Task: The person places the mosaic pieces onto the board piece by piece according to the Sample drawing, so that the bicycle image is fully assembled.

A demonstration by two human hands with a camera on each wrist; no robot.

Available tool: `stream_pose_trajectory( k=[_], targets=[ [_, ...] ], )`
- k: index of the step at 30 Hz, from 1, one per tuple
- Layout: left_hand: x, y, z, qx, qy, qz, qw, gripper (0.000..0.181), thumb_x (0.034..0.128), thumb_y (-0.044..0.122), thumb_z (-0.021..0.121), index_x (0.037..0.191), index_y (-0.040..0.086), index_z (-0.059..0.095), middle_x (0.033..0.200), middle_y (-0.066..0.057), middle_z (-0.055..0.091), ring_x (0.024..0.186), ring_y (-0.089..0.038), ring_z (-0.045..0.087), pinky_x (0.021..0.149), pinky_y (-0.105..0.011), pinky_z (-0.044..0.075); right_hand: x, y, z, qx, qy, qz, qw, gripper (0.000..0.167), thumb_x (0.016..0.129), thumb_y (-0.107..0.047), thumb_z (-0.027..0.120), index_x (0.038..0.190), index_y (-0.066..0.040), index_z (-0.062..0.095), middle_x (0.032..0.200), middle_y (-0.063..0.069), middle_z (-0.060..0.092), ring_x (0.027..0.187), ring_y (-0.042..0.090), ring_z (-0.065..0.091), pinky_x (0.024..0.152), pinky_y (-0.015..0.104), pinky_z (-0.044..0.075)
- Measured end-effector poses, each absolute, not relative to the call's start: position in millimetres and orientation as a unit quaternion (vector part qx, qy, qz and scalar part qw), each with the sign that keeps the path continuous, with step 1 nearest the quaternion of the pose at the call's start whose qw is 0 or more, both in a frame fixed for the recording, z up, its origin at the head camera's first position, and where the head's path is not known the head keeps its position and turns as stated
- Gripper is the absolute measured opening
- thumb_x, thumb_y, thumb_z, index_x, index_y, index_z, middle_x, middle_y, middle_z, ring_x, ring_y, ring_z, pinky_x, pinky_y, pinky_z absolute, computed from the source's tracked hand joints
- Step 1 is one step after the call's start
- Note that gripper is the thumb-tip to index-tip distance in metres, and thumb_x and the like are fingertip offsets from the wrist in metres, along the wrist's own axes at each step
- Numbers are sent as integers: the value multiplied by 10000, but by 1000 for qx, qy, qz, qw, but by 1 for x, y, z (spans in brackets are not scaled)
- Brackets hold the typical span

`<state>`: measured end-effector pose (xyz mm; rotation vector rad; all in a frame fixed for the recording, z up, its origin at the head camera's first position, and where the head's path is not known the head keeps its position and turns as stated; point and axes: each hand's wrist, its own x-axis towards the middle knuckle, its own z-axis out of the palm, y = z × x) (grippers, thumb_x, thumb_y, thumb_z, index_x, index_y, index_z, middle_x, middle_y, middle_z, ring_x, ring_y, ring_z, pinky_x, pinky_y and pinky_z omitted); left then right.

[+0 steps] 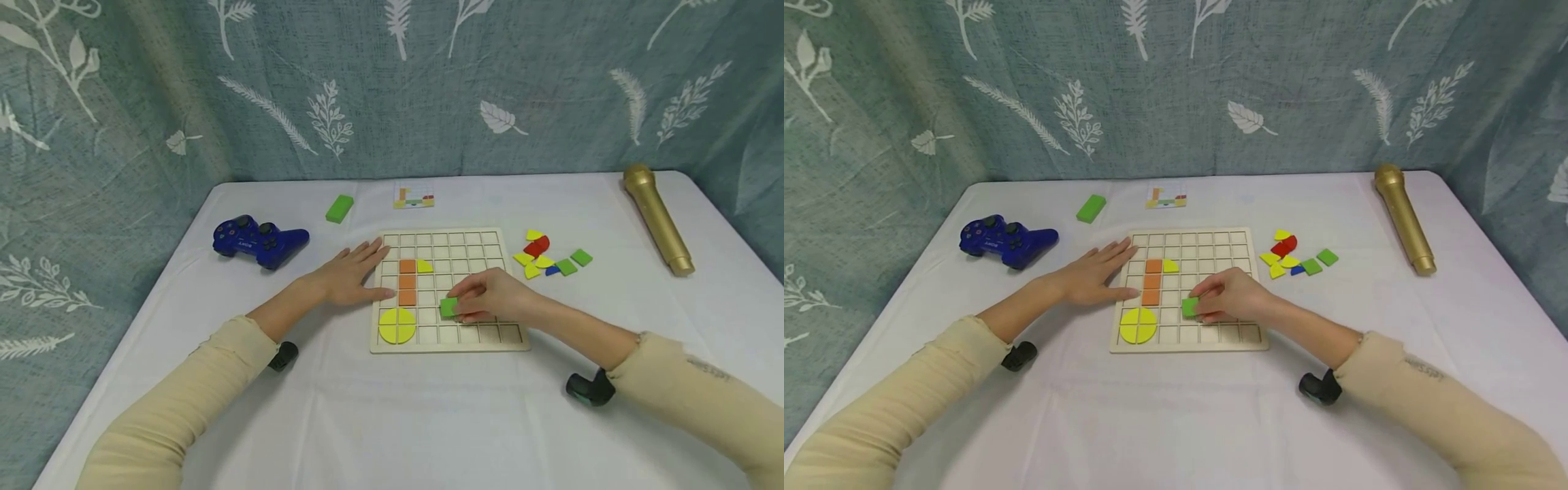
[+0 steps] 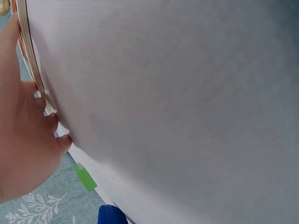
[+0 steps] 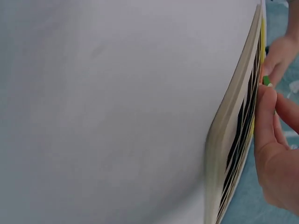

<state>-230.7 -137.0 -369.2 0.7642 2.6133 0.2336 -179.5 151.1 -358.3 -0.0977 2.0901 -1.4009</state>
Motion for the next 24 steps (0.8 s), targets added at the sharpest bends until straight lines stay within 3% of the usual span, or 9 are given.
stream_pose_trajectory(
  k=[7,24],
  targets=[
    [-231,-136,-370,272,937,82,202,934,893,692,417,1547,168,5,1585,-39,-74,1438,-247,-48,1138,-464,1,-176,131,-357,-46,790,-531,304,307,871,-13,686,1159,77,632,882,139,645,742,186,688,711,308,561],
    [-230,-135,-367,273,937,79,204,911,908,669,419,1547,160,16,1585,-38,-70,1439,-246,-41,1139,-464,7,-170,117,-355,-77,842,-463,265,199,857,-72,720,1041,2,708,839,56,683,712,150,636,680,269,551]
  ],
)
